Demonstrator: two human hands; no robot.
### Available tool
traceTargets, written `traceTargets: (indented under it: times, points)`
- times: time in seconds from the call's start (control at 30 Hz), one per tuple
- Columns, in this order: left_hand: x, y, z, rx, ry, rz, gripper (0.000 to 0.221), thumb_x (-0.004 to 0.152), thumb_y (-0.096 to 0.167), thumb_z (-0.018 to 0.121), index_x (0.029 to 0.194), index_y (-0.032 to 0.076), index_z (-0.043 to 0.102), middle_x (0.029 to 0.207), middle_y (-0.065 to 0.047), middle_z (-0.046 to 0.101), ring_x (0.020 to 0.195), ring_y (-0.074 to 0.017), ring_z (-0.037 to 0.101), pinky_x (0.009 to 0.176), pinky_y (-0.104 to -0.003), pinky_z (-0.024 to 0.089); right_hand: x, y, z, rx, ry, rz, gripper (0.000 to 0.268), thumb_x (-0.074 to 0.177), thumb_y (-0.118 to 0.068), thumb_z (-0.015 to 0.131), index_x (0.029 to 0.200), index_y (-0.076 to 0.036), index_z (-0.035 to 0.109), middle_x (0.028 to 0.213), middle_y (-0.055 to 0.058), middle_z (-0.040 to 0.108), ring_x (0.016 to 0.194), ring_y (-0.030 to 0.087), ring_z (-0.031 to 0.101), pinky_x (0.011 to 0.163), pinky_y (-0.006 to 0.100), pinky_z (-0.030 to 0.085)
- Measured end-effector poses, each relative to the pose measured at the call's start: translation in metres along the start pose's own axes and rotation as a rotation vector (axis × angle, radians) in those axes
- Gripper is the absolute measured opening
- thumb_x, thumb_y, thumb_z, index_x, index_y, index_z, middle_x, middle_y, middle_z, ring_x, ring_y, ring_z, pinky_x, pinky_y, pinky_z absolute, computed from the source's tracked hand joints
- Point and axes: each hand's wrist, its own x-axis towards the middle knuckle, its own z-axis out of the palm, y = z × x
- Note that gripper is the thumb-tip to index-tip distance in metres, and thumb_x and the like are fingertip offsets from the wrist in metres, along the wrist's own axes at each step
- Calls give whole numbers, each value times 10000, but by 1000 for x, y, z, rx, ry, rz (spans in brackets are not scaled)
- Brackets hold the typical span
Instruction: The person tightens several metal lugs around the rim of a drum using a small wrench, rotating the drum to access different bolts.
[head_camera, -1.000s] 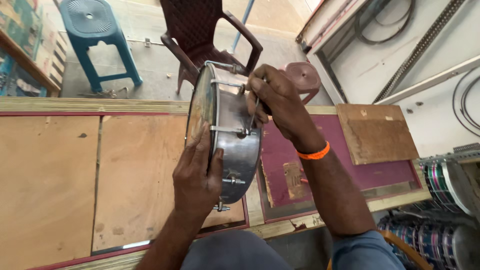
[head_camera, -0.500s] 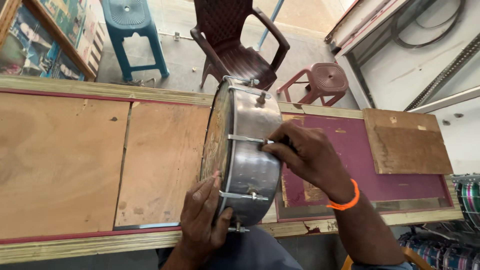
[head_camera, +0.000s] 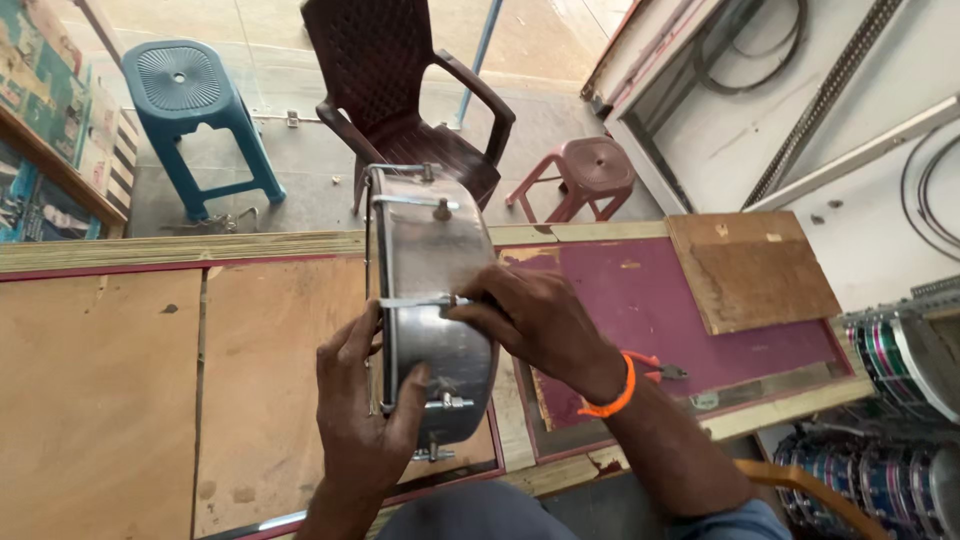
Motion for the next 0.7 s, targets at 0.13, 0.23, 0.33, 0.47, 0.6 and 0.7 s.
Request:
traceTargets:
  times: [0.13,0.23,0.33,0.47,0.6,0.7]
  points:
    - [18,6,3,111,37,32,496,850,19,764,1321,-19,615,1171,-201,653,1090,-350,645,954,-398,533,-7,4,-7,86,-39,31,160,972,-209,720,1052,-80,671,849,76,728,707,177,710,626,345,550]
    - [20,3,5,110,67,72,429,892,11,750,1306,-17,639,1214,-199,677,1122,-361,679,972,-412,561,-27,12,-25,361,40,398,150,1012,-118,591,1125,-58,668,967,88,753,781,135,729,664,284,602]
    - [19,-2,9,81,84,88,413,943,0,722,1345,-16,628,1286,-203,683,1197,-374,695,1017,-430,577,-41,16,-36,502,309,83,94,1113,-80,565,1182,-24,593,979,103,684,810,124,701,707,252,622]
    - [23,-1,11,10,43,23,444,975,9,705,1407,-14,605,1309,-203,689,1191,-365,715,985,-411,592,-48,6,-23,385,419,-118,60,1102,-46,578,1154,-34,551,1004,115,684,835,131,722,716,256,634]
    - [23,0,11,46,36,66,454,968,7,694,1408,-12,587,1371,-225,660,1249,-378,680,1008,-407,579,-43,-3,-13,122,329,-203,95,1060,-7,650,1113,-34,576,1008,134,698,865,219,719,762,331,600]
    - [22,0,10,55,42,88,455,977,5,689,1419,-5,581,1395,-218,648,1288,-369,668,1046,-409,575,-33,-1,-8,45,287,-355,168,962,-40,710,1079,-55,591,969,105,695,880,220,733,872,397,659]
